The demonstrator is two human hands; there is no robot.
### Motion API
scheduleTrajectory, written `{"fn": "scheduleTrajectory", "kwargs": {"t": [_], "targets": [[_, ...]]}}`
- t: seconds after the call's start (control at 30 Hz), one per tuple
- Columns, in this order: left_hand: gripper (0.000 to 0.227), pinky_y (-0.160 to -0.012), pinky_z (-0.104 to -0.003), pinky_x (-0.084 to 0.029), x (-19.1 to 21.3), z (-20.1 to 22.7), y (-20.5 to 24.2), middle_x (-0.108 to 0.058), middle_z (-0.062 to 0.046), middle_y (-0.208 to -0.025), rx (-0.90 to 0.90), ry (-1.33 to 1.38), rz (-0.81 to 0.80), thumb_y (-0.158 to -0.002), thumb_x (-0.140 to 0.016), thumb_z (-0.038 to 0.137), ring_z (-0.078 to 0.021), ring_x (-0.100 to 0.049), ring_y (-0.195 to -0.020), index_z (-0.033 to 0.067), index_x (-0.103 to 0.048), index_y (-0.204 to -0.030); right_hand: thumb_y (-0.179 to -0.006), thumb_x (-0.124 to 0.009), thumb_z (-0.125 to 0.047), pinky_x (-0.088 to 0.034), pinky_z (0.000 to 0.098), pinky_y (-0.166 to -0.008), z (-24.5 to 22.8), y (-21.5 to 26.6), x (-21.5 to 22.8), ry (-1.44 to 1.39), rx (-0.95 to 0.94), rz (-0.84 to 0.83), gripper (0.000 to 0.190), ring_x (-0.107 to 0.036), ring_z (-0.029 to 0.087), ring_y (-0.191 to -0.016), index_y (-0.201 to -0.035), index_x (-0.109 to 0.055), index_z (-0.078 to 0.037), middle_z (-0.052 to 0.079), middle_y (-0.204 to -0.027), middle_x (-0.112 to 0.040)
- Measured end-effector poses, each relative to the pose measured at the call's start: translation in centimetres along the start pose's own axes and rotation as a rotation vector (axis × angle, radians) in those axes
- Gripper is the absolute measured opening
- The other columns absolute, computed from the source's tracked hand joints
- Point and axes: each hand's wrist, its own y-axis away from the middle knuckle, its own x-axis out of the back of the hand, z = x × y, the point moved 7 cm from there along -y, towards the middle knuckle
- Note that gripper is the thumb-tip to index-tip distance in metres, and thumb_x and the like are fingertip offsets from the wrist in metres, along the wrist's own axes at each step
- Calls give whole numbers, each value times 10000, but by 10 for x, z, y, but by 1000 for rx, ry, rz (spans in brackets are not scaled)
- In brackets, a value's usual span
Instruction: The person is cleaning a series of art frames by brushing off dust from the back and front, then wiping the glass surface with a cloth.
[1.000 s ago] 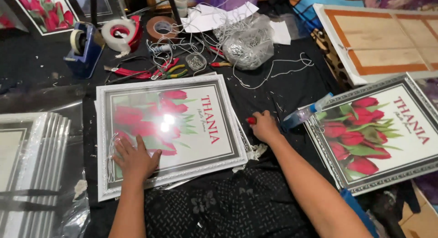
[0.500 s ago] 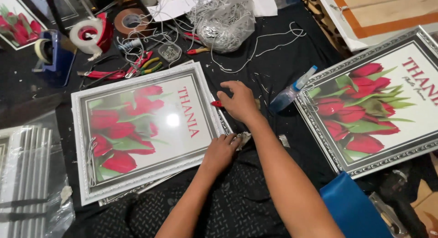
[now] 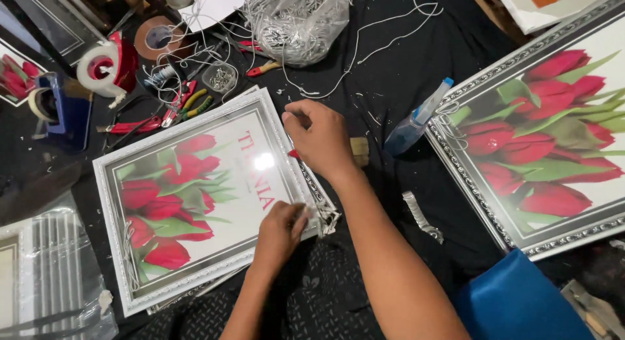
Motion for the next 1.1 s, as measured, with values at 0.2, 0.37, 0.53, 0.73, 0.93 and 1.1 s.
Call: {"fn": "scheduleTrajectory", "kwargs": {"t": [0.2, 0.37, 0.53, 0.73, 0.93, 1.1], "targets": [[335, -949, -527, -522, 27, 62, 23, -576, -315, -1350, -580, -140, -37, -956, -582, -14, -451, -574, -1167, -93, -588, -1282, -904, -608, -306, -547, 324, -767, -8, -7, -2, -43, -61, -29, 274, -728, 143, -839, -1040, -773, -135, -13, -936, -806], [317, -733, -459, -530, 7, 38, 29, -591, -199, -1091, -387, -44, -106, -998, -628, 86, -378, -620, -897, -3, -598, -1301, -927, -578, -318, -544, 410, -842, 27, -19, -8, 210, -208, -207, 300, -733, 259, -938, -1078, -758, -131, 47, -1014, -792], [230, -923, -333, -528, 58, 40, 23, -698, -115, -1094, -51, 327, 189, -999, -587, 134, -255, -693, -1027, 50, -700, -1181, -865, -484, -197, -513, 513, -852, 43, -9, -28, 493, -305, -431, 320, -680, 427, -993, -961, -785, -147, 142, -1019, -767], [281, -814, -256, -570, 50, -13, 76, -826, -6, -1080, 311, 446, 347, -948, -685, 311, -68, -746, -973, 116, -775, -1129, -781, -548, -128, -571, 396, -834, 78, 60, -74, 987, -468, -945, 271, -716, 321, -1010, -959, -737, -52, 116, -1058, -744], [362, -910, -265, -554, 22, -29, 95, -797, -40, -1197, 391, 528, 277, -934, -684, 350, -131, -741, -1090, 121, -765, -1202, -709, -942, -397, -584, 376, -919, 153, 114, -95, 1207, -472, -1196, 688, -703, 251, -1170, -1269, -696, -82, 55, -1335, -679], [338, -845, -534, -586, -3, -23, 98, -742, -245, -1049, 376, 500, 108, -905, -741, 263, -448, -702, -1034, 175, -699, -1228, -750, -869, -238, -594, 495, -1010, 154, 117, -99, 959, -238, -955, 602, -687, 393, -1223, -1237, -684, 65, 256, -1214, -749]]}}
